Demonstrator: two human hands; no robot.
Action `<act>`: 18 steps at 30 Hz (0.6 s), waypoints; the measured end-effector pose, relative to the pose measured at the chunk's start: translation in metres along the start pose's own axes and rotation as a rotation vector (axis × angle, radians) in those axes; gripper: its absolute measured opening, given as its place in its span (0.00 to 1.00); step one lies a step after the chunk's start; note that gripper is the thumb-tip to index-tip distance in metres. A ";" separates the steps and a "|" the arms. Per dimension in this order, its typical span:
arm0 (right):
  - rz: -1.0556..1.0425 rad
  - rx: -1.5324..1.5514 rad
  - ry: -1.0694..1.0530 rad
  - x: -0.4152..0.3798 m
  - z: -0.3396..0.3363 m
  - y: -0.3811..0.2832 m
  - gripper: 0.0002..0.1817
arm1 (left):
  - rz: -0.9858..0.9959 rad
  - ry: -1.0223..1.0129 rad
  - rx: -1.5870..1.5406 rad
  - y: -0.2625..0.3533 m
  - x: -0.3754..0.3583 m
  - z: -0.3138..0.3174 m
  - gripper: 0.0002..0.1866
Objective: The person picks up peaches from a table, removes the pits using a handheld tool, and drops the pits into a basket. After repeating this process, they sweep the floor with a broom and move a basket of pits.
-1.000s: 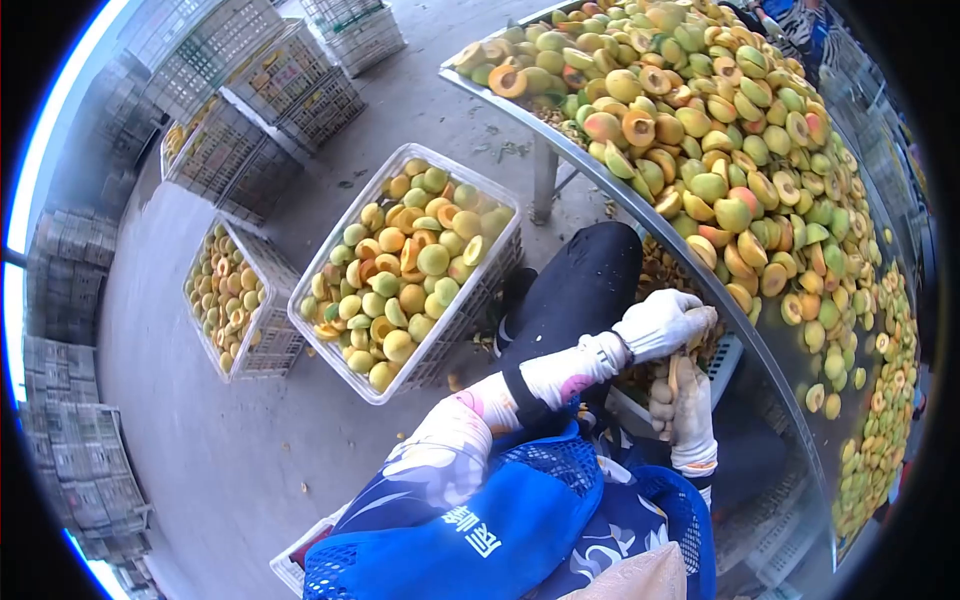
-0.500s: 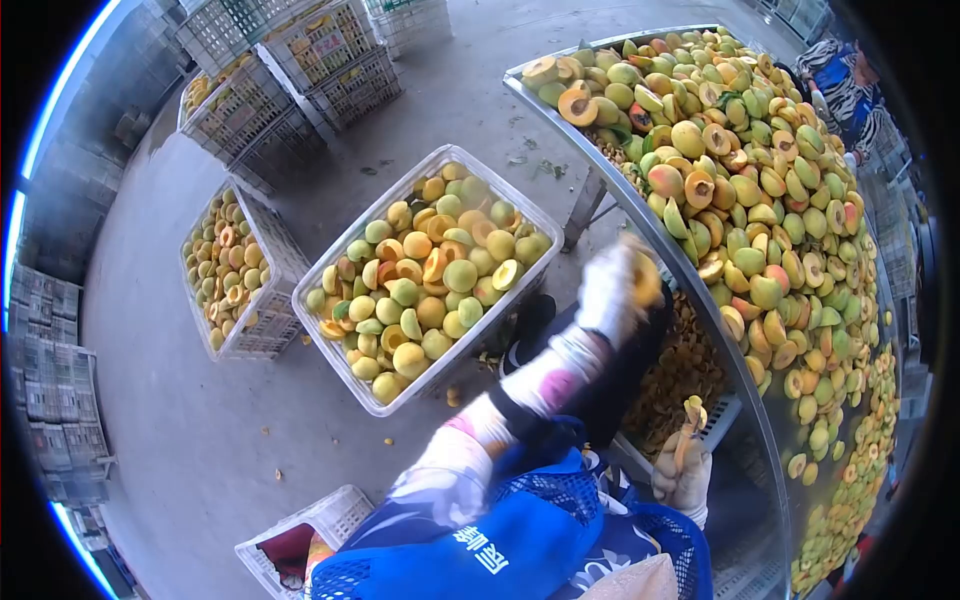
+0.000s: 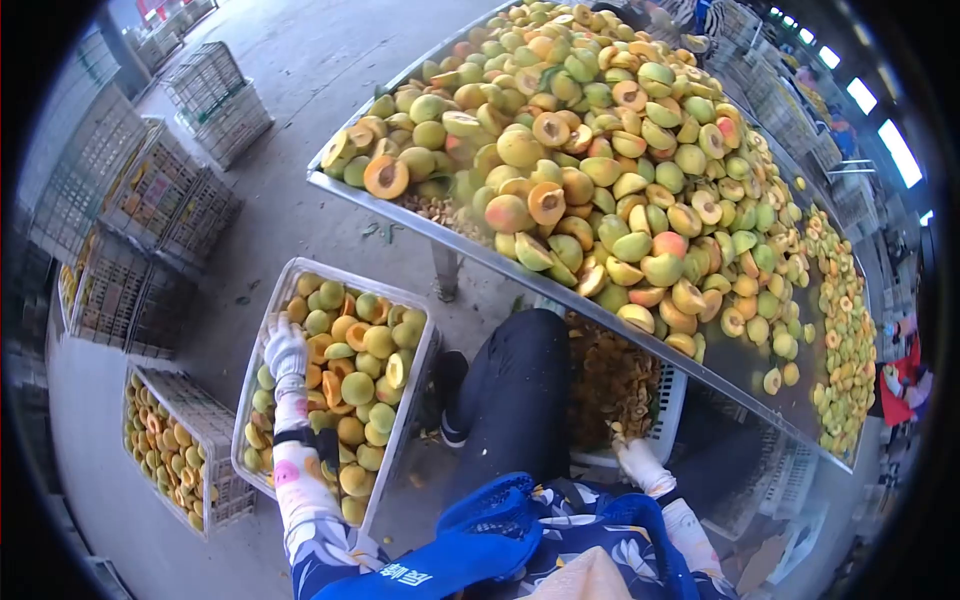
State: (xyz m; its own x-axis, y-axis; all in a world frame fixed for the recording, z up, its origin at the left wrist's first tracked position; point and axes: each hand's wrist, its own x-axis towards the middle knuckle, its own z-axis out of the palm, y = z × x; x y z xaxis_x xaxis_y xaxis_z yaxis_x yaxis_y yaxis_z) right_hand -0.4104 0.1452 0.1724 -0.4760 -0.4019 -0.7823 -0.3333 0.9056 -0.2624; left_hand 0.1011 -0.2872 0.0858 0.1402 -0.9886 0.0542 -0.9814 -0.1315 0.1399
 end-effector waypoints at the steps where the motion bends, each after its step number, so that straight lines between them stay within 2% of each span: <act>1: -0.015 0.077 0.060 -0.003 -0.008 -0.013 0.24 | 0.082 0.227 -0.132 0.013 0.003 -0.013 0.19; 2: -0.015 0.163 0.106 -0.013 -0.007 -0.026 0.24 | 0.105 0.362 -0.299 0.046 -0.002 -0.040 0.18; 3: -0.048 0.138 0.162 -0.010 -0.005 -0.030 0.22 | 0.145 0.288 -0.679 0.085 -0.011 -0.071 0.17; 4: -0.196 0.065 0.310 0.004 0.005 -0.022 0.21 | 0.175 0.208 -1.064 0.131 -0.020 -0.101 0.17; 6: -0.497 -0.113 0.614 0.035 0.015 -0.003 0.21 | 0.357 -0.141 -1.321 0.216 -0.047 -0.149 0.15; 8: -0.217 0.778 0.045 -0.011 -0.016 -0.060 0.22 | 0.655 -0.084 -1.279 0.296 -0.081 -0.185 0.14; 10: -0.292 1.083 -0.162 -0.059 -0.048 -0.090 0.24 | 0.931 0.023 -1.233 0.352 -0.112 -0.203 0.15; 12: -0.422 1.497 -0.649 -0.080 -0.062 -0.082 0.26 | 1.014 -0.318 -1.389 0.384 -0.167 -0.220 0.18; 14: -0.478 1.636 -0.984 -0.088 -0.061 -0.072 0.28 | 1.064 -0.672 -1.641 0.404 -0.222 -0.180 0.23; 16: -0.505 1.568 -1.042 -0.090 -0.054 -0.071 0.29 | 0.551 -1.384 -1.720 0.404 -0.279 -0.167 0.28; 17: -0.493 1.453 -0.801 -0.095 -0.055 -0.074 0.28 | 0.545 -1.442 -1.720 0.404 -0.292 -0.157 0.30; 18: -0.474 1.186 -0.528 -0.091 -0.056 -0.069 0.23 | 0.540 -1.490 -1.719 0.403 -0.299 -0.151 0.32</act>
State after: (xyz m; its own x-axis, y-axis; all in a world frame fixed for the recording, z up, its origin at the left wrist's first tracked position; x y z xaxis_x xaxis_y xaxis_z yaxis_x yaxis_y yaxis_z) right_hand -0.3900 0.1120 0.2931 -0.0624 -0.8438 -0.5330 0.6372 0.3773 -0.6720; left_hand -0.3161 -0.0333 0.2752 -0.9336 -0.3576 -0.0230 0.1959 -0.5631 0.8029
